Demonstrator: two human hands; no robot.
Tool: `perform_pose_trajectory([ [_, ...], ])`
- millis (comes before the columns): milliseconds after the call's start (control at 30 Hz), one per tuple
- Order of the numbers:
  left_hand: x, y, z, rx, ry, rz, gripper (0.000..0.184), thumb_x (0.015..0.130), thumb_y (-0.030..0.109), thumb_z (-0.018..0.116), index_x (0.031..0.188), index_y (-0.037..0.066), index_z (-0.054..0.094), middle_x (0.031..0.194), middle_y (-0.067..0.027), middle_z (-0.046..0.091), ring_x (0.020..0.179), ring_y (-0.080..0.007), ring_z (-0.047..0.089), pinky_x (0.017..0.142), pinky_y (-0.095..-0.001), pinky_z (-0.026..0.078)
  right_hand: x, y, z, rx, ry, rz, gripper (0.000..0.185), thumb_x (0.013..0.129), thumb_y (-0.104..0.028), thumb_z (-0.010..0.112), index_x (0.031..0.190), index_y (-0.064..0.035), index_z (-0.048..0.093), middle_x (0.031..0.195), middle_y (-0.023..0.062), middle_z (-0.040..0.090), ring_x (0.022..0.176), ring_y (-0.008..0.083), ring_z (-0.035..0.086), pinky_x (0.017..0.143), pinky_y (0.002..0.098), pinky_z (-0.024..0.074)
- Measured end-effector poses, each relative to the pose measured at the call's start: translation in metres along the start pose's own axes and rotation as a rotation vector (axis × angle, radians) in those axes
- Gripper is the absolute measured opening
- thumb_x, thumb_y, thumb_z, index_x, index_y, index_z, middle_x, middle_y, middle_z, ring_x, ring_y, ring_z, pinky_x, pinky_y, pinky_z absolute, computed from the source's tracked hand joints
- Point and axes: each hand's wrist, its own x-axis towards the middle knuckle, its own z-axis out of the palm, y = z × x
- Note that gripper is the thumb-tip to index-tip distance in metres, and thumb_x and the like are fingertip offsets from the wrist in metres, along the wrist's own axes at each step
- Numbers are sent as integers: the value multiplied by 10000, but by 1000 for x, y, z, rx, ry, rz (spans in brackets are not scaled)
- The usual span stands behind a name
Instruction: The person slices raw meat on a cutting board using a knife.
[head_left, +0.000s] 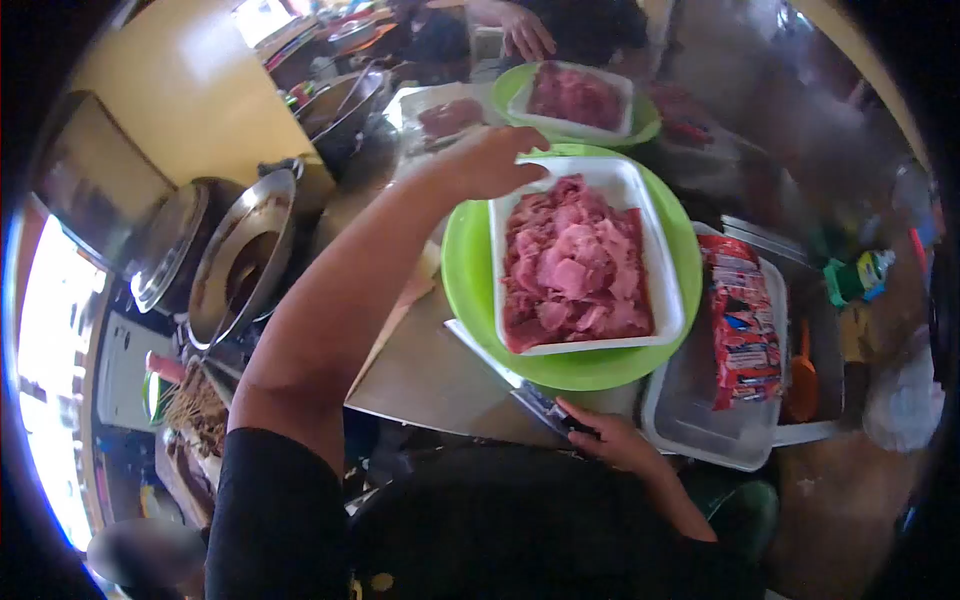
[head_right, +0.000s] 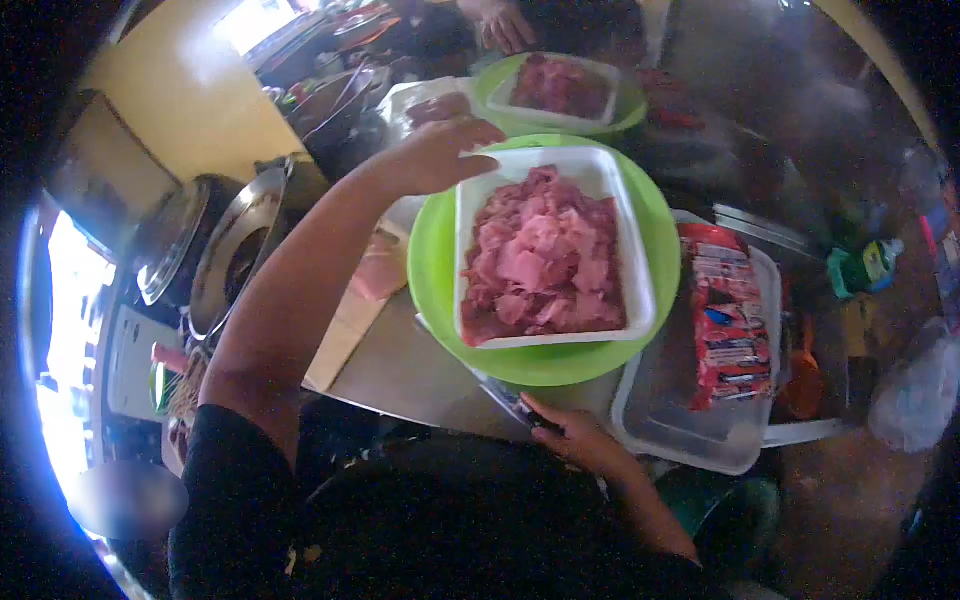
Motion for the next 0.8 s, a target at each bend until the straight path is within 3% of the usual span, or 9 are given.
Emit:
perform_pose_trajectory([
  [133, -62, -101, -8, 52, 57, -134, 440, 799, 300, 672, 1156, 61, 576, 1093, -200, 614, 1015, -341, 596, 883, -410, 463, 4, -8, 2, 44, 5, 97, 580, 888, -238, 592, 1412, -214, 344, 1316, 143, 510, 1180, 219, 498, 1013, 324, 338],
  [267, -148, -149, 17, 124, -100, -279, 521, 794, 335, 678, 1192, 25, 547, 1181, -206, 567, 1118, -346, 535, 934, -411, 430, 6, 9, 12, -109, 205, -100, 580, 867, -235, 624, 1396, -203, 386, 1133, 91, 622, 930, 155, 594, 884, 291, 442],
  [367, -182, -169, 58, 282, -27, -507, 615, 757, 428, 683, 1193, 15, 551, 1230, -202, 540, 1149, -352, 511, 925, -416, 428, 3, -7, 17, -2, 178, 180, 579, 871, -210, 602, 1399, -166, 368, 1212, 188, 579, 1037, 208, 593, 916, 322, 434],
  [400, -185, -172, 63, 334, 16, -612, 640, 743, 460, 682, 1184, 13, 559, 1242, -200, 533, 1152, -353, 508, 918, -417, 430, 4, -14, 20, -65, 202, 166, 578, 869, -205, 604, 1397, -160, 371, 1206, 190, 581, 1025, 214, 600, 905, 323, 442],
  [500, -190, -196, 62, 18, -84, -811, 638, 720, 530, 653, 1113, 29, 620, 1173, -191, 585, 1092, -324, 556, 868, -399, 443, 5, -26, 30, -239, 258, 70, 571, 867, -190, 603, 1391, -149, 379, 1196, 199, 583, 1007, 233, 613, 889, 325, 455],
  [567, -203, -218, 67, -269, -129, -802, 575, 723, 515, 647, 1062, 50, 653, 1079, -183, 624, 1014, -303, 590, 820, -384, 454, 10, -24, 38, -306, 267, -81, 563, 868, -181, 597, 1388, -147, 383, 1199, 207, 577, 1015, 245, 613, 898, 330, 452],
  [600, -211, -224, 69, -411, -154, -792, 545, 725, 508, 643, 1037, 61, 669, 1032, -179, 643, 974, -292, 607, 796, -377, 460, 16, -25, 45, -307, 289, -33, 556, 872, -183, 588, 1388, -144, 382, 1192, 210, 580, 1012, 244, 614, 890, 324, 456],
  [700, -215, -231, 79, -276, -212, -968, 477, 722, 454, 667, 1001, 67, 688, 908, -142, 667, 864, -240, 621, 730, -362, 468, 39, -27, 73, -291, 356, 81, 541, 883, -192, 561, 1389, -138, 377, 1167, 224, 586, 990, 238, 618, 865, 307, 463],
  [800, -230, -206, 67, -717, -77, -755, 442, 761, 299, 701, 1095, 25, 609, 970, -53, 627, 854, -159, 582, 714, -329, 476, 66, -46, 87, -191, 390, 129, 536, 895, -182, 534, 1401, -140, 362, 990, 163, 571, 841, 187, 578, 757, 287, 455],
])
